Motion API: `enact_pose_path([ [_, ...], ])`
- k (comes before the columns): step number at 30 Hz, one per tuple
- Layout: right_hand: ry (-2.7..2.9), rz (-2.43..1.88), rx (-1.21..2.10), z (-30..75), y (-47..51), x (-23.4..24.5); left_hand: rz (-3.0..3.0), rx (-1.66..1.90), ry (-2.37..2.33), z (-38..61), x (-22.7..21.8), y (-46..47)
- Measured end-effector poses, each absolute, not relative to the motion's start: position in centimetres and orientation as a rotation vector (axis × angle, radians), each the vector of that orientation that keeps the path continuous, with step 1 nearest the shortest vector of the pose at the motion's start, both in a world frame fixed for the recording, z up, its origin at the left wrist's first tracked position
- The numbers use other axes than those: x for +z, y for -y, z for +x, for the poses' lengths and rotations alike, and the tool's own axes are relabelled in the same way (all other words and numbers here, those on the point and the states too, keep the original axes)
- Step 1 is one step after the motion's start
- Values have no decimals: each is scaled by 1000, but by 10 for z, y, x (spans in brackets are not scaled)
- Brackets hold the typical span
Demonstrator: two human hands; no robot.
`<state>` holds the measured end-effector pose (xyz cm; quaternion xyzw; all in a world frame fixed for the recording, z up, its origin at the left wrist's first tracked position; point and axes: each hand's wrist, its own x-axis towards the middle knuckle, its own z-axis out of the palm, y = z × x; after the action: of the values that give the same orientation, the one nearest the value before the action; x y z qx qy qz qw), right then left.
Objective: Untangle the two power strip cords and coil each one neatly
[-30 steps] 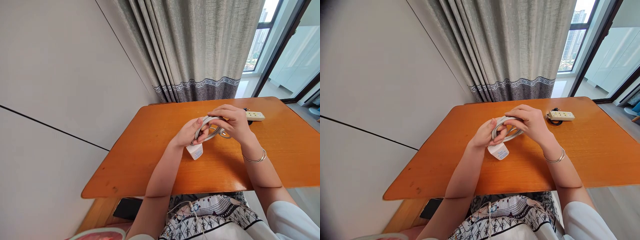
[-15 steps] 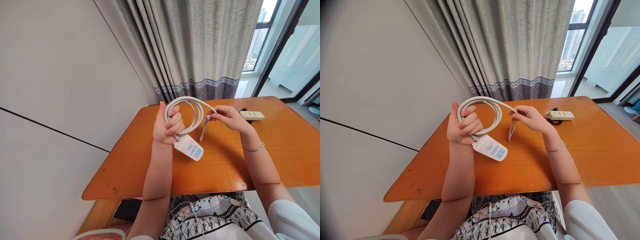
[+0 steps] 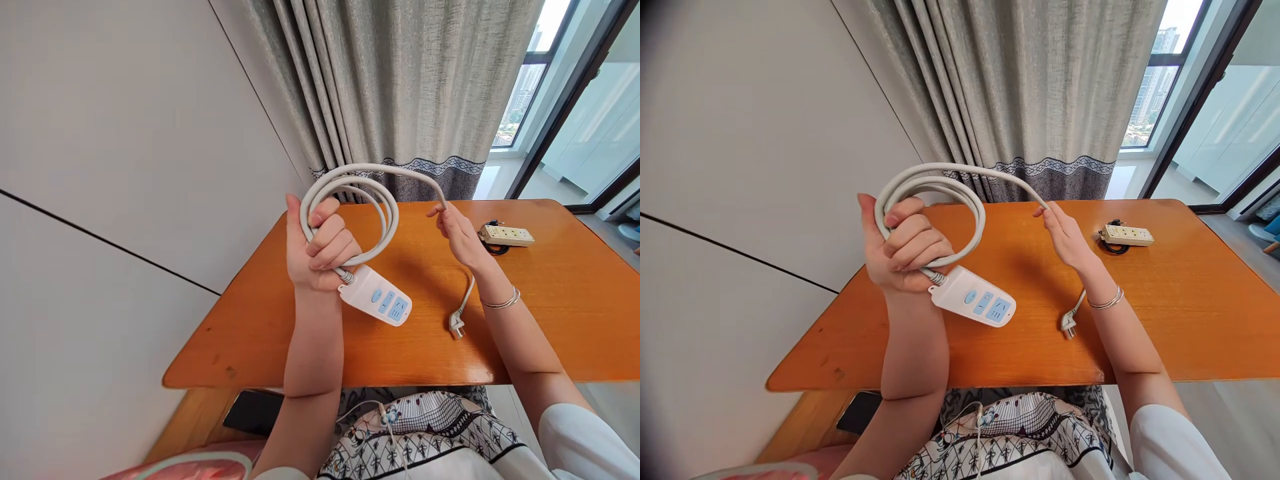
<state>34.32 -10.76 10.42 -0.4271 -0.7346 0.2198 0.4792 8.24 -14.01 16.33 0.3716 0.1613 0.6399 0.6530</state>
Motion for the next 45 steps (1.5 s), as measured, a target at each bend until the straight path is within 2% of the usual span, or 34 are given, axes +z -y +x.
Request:
enact_pose_path([
  [7,2152,-1441,616,314,128,115,776,1479,-354,93,176,144],
  [12,2447,-1733,361,287,152,124,751,1536,-451,105,182,146],
  [19,2640,-1824,187,265,175,128,769,1689,-404,117,172,141],
  [28,2610,-1609,249,273,167,113,717,2152,-573,108,174,134],
  [33,2562,-1558,43,269,167,108,757,2313,-647,93,172,127],
  [37,2581,-1401,-203,269,174,113,1016,2266,-686,90,159,117],
  [42,2489,-888,-511,277,181,115,1236,2117,-782,99,146,111],
  [45,2348,-696,-569,284,184,118,1316,2013,-757,107,144,115],
])
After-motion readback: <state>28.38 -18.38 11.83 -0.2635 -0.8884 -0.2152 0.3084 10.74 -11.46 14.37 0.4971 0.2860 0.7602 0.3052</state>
